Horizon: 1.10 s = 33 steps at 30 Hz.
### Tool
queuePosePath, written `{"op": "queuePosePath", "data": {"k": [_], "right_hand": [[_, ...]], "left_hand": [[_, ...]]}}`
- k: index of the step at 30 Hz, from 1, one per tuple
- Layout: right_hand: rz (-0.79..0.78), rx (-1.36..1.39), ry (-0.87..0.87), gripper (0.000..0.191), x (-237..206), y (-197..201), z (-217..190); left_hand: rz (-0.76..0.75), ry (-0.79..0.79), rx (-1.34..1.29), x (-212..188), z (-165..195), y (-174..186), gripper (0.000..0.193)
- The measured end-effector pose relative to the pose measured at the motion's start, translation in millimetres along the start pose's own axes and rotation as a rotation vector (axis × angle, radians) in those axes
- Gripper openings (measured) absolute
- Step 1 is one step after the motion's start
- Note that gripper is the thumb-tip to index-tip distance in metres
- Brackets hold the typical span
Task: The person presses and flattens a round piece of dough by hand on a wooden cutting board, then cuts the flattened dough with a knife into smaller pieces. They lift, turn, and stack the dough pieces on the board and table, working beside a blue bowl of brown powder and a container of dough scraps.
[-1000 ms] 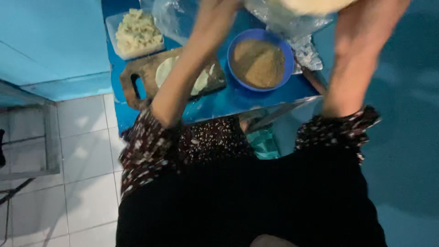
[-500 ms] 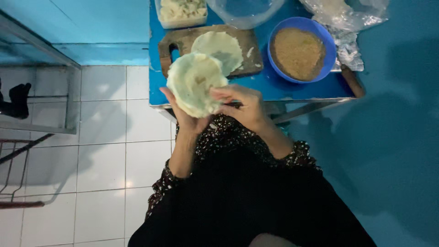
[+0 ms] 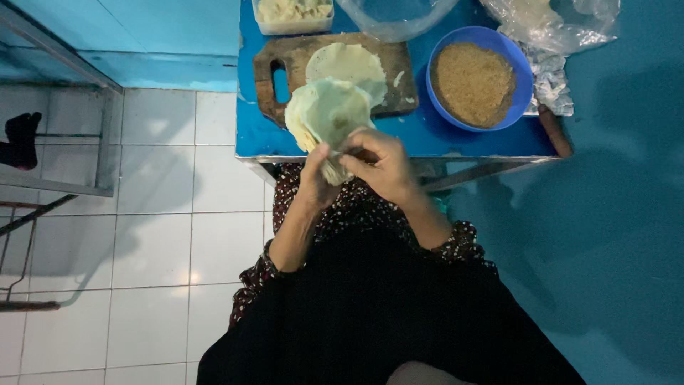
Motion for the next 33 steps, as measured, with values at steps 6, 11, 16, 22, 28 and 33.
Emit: {"op": "queuePosePath", "data": {"k": [6,11,16,22,28,33], "right_hand": [[-0.021,0.137,-0.064,0.01,2.7,-3.2,8.3],[-0.002,0.204,-0.028,0.006,25.8,-12.3,-8.0],[0.038,-0.284,0.221,0.025,45.1,-40.2,-34.8],[-0.005,-0.029,0.173,0.009,64.2,-57.9,1.5],[-0.091,0.407,-0.154,0.009,79.0,-76.0,61.8],[-0.049,0.451,-0.222,0.009,80.4,-72.7,67.2]], "left_hand": [[0.085,-0.078,-0.033,-4.3,14.0,-19.5,0.066],[0.08,-0.203,-0.104,-4.7,44.0,-53.3,0.069],[0.158,-0.311,-0.173,4.2,89.0,-57.7,0.072],[0.222,-0.389,-0.041,-3.5,117.9,-33.2,0.068],[0.255,-0.441,0.606,-16.5,128.8,-15.4,0.066],[0.243,-0.327,0.743,-26.3,136.2,-1.3,0.048]]}}
Point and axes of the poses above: each hand's wrist, its own x-axis towards the middle knuckle, its own y-axis out of the back of the hand, z = x × y, the point moved 5 cm from there along x, towards the middle knuckle, and after that the axes turned 9 degrees about -x, right-handed, at the moved point
